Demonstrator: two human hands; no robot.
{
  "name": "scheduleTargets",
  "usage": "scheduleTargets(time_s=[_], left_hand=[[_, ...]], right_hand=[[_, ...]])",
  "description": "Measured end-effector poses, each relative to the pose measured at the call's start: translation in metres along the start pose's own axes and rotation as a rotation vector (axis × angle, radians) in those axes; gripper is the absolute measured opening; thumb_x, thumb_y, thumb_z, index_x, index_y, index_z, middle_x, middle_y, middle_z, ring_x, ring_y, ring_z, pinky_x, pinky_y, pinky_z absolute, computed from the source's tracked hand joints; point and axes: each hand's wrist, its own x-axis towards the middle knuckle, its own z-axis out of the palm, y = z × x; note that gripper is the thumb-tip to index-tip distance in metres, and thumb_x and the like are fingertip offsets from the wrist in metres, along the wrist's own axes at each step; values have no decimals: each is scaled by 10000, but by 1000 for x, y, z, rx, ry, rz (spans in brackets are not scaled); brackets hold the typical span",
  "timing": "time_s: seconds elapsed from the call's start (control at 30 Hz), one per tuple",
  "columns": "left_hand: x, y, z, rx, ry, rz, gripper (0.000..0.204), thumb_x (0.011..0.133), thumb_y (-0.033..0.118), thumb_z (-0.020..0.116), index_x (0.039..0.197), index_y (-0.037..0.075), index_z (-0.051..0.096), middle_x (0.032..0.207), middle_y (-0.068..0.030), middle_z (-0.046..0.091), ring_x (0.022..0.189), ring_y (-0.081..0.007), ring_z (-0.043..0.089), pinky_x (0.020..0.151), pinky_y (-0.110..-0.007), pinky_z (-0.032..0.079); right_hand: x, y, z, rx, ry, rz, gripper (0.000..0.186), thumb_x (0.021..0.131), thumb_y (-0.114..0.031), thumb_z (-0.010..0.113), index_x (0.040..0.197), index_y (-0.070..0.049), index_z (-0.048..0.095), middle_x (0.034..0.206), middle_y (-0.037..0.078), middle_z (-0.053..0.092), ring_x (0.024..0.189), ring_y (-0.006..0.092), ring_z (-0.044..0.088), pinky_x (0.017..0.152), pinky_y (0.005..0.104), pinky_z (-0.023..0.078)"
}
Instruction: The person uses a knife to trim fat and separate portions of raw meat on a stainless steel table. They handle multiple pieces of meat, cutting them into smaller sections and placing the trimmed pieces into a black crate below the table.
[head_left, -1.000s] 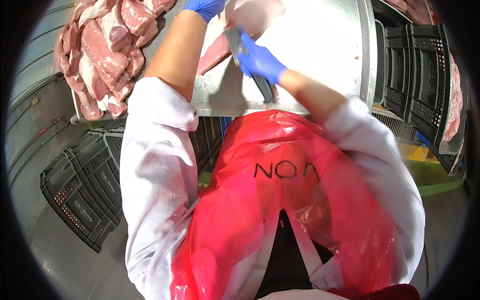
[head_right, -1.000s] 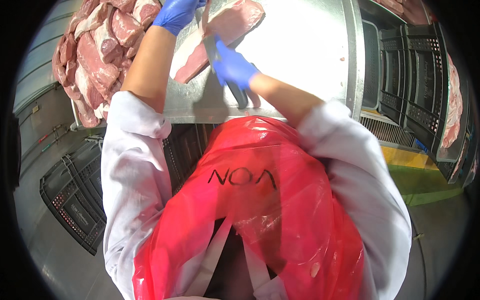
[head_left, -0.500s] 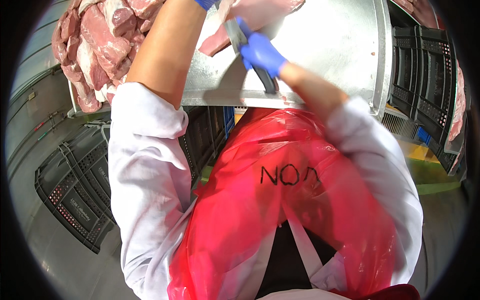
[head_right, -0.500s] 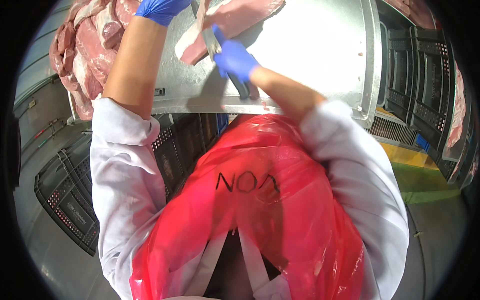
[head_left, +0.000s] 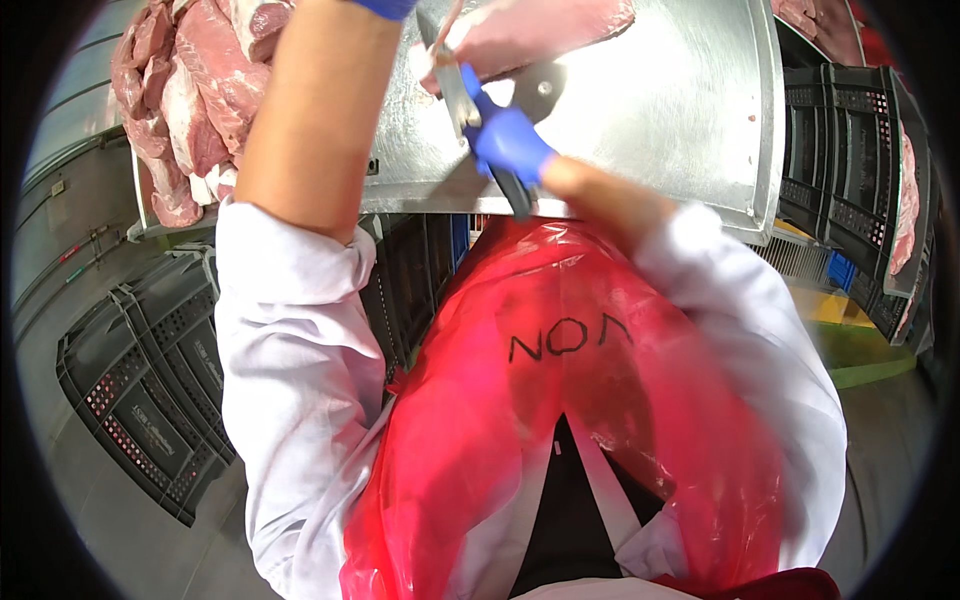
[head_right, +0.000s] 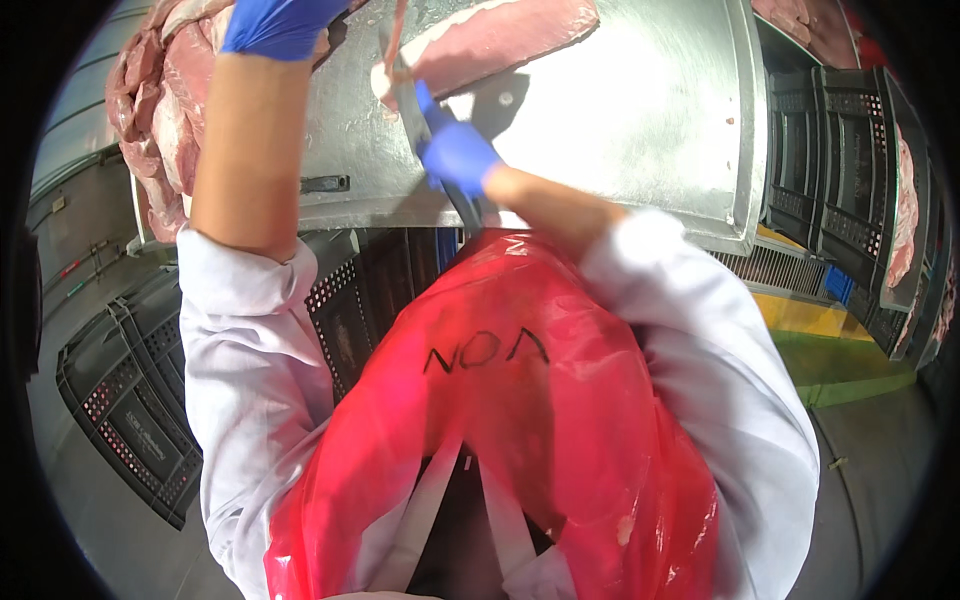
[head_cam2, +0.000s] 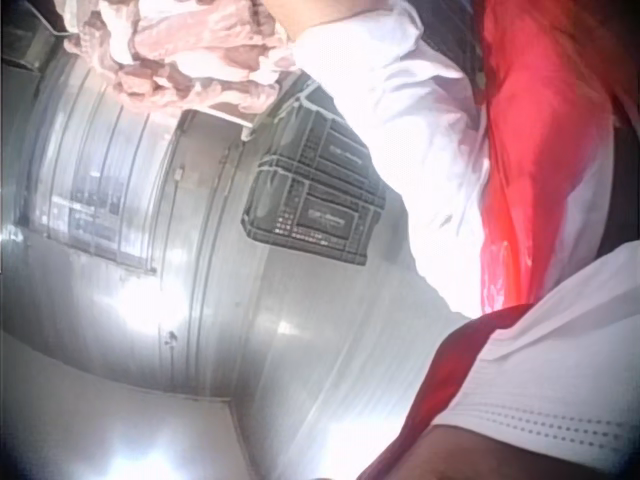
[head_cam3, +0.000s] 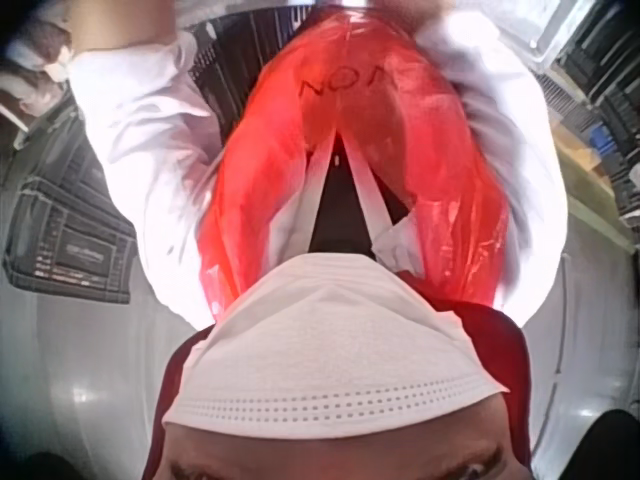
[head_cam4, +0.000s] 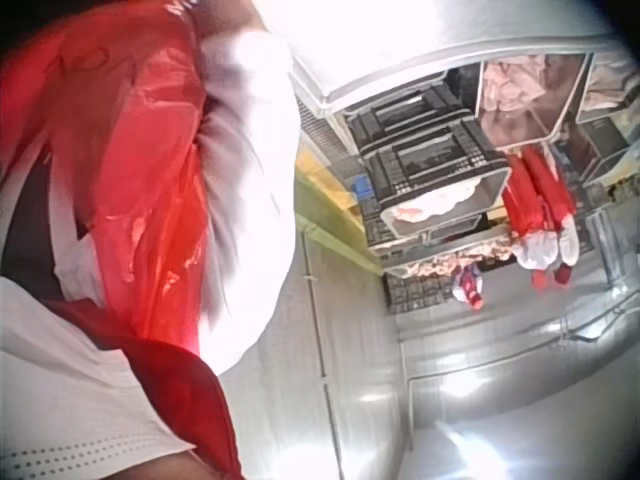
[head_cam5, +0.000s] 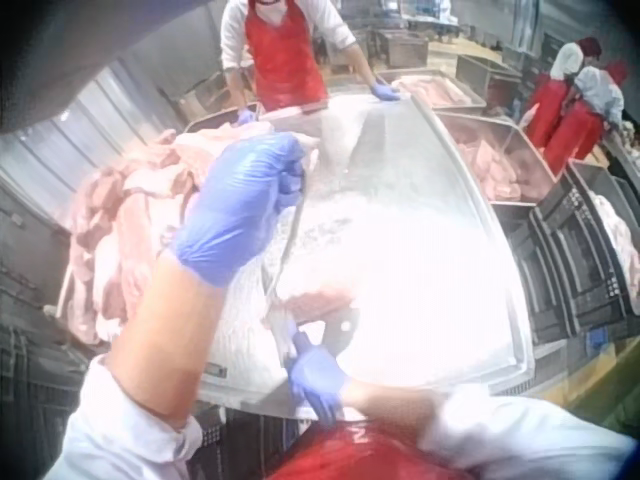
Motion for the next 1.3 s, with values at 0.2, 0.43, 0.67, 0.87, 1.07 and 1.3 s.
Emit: scheduleTargets(time_s=[0.2, 0.43, 0.67, 0.87, 1.07, 1.3], left_hand=[[-9, 27, 46, -115, -212, 90, 89, 943, 106, 617, 902, 42, 664, 737, 3, 584, 614, -81, 528, 552, -216, 427], [-23, -3, 225, 29, -772, 176, 307, 947, 213, 635, 1175, 12, 590, 995, -113, 637, 856, -189, 605, 761, -311, 486], [104, -165, 53, 1110, -358, -162, 581, 893, 362, 705, 1296, -43, 600, 1185, -211, 683, 1074, -283, 677, 963, -357, 512], [113, -262, 16, 1267, -508, -405, 375, 870, 328, 662, 1018, -13, 713, 982, -217, 713, 932, -298, 691, 851, -388, 526], [109, -273, 5, 1334, -478, -302, 299, 862, 274, 649, 891, -23, 676, 828, -214, 680, 752, -300, 669, 722, -414, 512], [64, -224, 25, 1079, -194, -285, 196, 861, 181, 660, 869, -15, 665, 775, -200, 656, 698, -301, 641, 701, -388, 518]], right_hand=[[20, 2, -21, 399, -164, 56, 804, 937, -106, 519, 1617, -246, 114, 727, 73, 570, 551, 161, 560, 502, 317, 499], [6, 3, -45, 258, -190, -4, 773, 946, -75, 542, 1611, -233, 182, 775, 65, 578, 570, 129, 548, 494, 295, 491], [-98, 76, -218, 371, 431, -45, 778, 960, -19, 532, 1615, -231, 169, 765, 67, 602, 546, 99, 541, 474, 274, 485], [-156, 102, -256, 414, 484, -54, 805, 951, -24, 508, 1623, -222, 114, 668, 14, 562, 524, 78, 520, 485, 247, 467], [-133, 112, -276, 361, 386, -81, 799, 954, -54, 533, 1621, -237, 134, 678, 31, 575, 527, 85, 536, 498, 255, 480], [-35, 61, -273, 196, 368, -143, 770, 975, -78, 549, 1615, -273, 167, 679, 43, 576, 510, 101, 536, 515, 264, 506]])
